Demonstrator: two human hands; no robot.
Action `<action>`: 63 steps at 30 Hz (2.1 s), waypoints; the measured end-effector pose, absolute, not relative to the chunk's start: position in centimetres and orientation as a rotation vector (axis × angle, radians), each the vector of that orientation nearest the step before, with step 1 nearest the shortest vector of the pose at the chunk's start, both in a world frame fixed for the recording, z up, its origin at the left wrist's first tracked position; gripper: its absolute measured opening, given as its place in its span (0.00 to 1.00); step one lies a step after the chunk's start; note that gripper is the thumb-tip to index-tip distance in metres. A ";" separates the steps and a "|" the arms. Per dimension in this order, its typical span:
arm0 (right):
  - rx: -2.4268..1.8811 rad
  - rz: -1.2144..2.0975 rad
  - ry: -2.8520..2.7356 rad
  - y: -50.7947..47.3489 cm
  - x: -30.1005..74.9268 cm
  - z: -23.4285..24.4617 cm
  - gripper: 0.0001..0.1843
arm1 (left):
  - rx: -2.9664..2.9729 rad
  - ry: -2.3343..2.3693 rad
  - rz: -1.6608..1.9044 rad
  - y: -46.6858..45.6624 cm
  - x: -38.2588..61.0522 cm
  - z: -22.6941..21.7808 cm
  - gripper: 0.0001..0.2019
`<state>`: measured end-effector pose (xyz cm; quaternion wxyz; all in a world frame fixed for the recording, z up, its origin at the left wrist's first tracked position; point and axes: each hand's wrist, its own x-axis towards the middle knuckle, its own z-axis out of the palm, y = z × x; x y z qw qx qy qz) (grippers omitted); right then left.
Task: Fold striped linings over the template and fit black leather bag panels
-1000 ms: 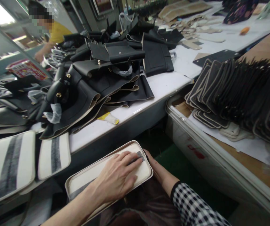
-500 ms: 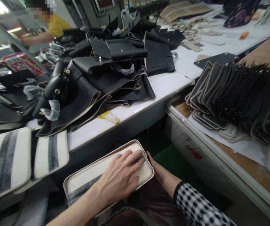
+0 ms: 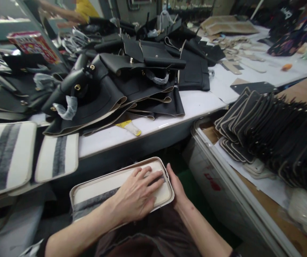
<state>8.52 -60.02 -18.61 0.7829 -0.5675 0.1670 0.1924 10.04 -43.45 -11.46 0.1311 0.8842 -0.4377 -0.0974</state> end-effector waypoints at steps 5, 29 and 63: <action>-1.584 0.133 0.472 -61.3 6.0 -18.2 0.31 | 2.573 -1.297 -0.297 -43.6 10.5 -11.1 0.22; -2.228 -0.292 0.146 -61.0 5.2 -16.9 0.11 | 2.465 -1.259 -0.281 -43.2 11.0 -11.8 0.19; -2.490 -0.332 -0.068 -59.8 4.8 -16.1 0.15 | 2.429 -1.162 -0.288 -43.0 10.8 -11.7 0.25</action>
